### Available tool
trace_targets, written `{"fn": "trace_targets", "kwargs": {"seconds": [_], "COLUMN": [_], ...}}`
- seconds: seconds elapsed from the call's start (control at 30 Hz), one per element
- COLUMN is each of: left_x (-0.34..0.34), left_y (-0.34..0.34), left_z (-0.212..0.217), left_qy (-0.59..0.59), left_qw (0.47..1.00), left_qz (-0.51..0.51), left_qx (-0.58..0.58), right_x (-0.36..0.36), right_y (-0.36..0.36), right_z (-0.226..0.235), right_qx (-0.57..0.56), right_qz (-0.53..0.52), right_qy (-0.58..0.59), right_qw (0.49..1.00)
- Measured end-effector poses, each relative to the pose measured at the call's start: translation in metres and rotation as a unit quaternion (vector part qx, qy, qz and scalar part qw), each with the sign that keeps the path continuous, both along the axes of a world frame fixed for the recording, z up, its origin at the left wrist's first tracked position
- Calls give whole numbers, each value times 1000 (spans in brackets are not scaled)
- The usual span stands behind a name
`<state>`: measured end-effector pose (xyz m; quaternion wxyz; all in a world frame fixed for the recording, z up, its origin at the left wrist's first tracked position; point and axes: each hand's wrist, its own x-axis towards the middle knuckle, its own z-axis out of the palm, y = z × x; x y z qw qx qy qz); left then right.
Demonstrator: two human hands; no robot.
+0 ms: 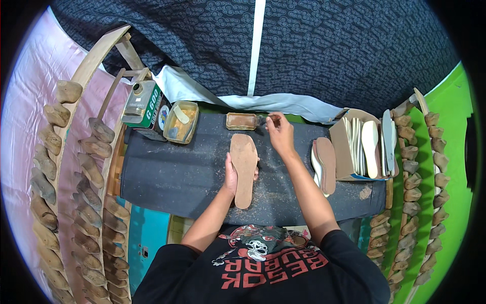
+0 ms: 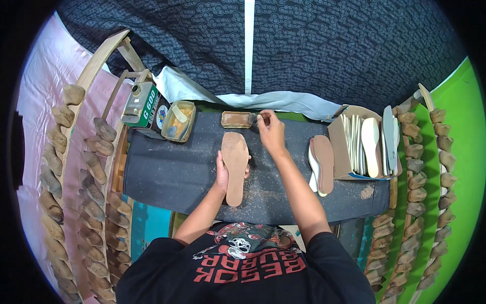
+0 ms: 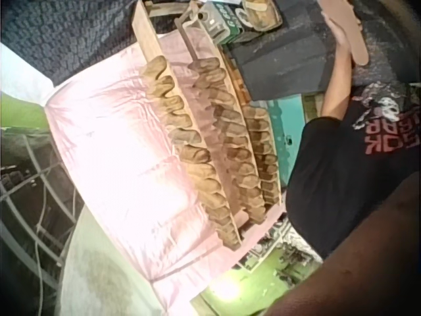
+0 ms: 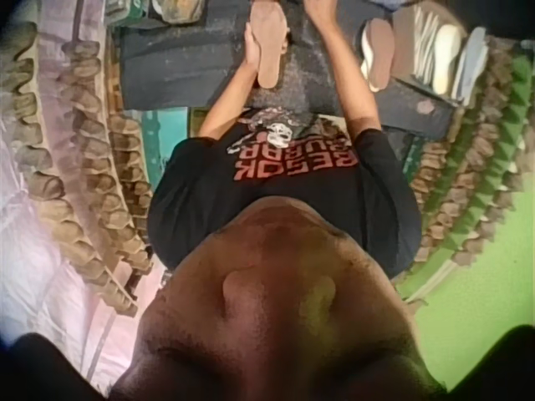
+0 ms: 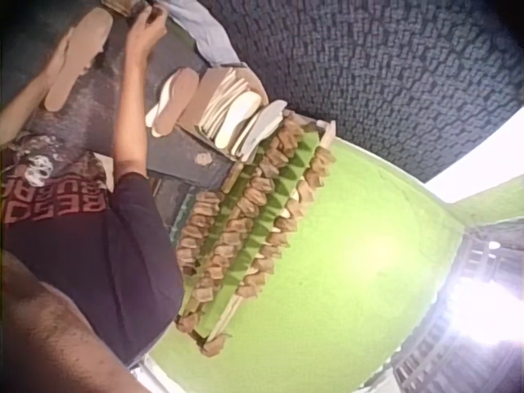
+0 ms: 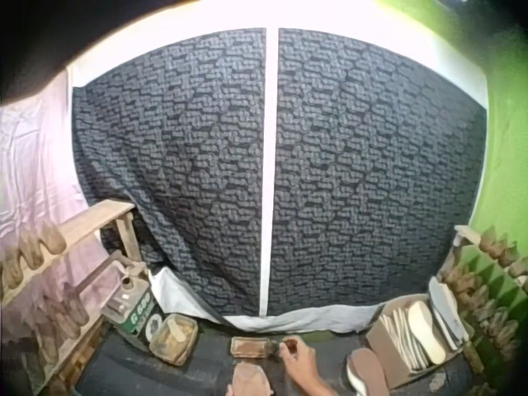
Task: The person is applying glue to shoe soles using a brush.
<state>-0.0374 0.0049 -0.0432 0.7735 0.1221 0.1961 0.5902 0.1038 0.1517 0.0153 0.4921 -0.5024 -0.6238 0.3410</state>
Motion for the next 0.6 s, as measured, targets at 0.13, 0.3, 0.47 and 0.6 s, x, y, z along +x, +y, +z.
{"fn": "trace_targets", "kwargs": {"seconds": [0.13,0.3,0.47,0.6], "left_x": [-7,-17,-22,-15], "left_y": [-7,-13,-12,-6], "left_z": [5,7,7,5], "left_qy": [14,11,0,0], "left_qw": [999,999,998,999], "left_qz": [24,40,60,44], "left_qx": [-18,-9,-22,-10], "right_x": [-18,-25,-25,-19], "right_y": [25,37,30,27], "right_z": [-29,-35,-32,-40], "right_qx": [0,2,-19,-28], "right_qz": [2,-1,6,-3], "right_qy": [-60,-56,-53,-73], "right_qw": [998,998,998,997]}}
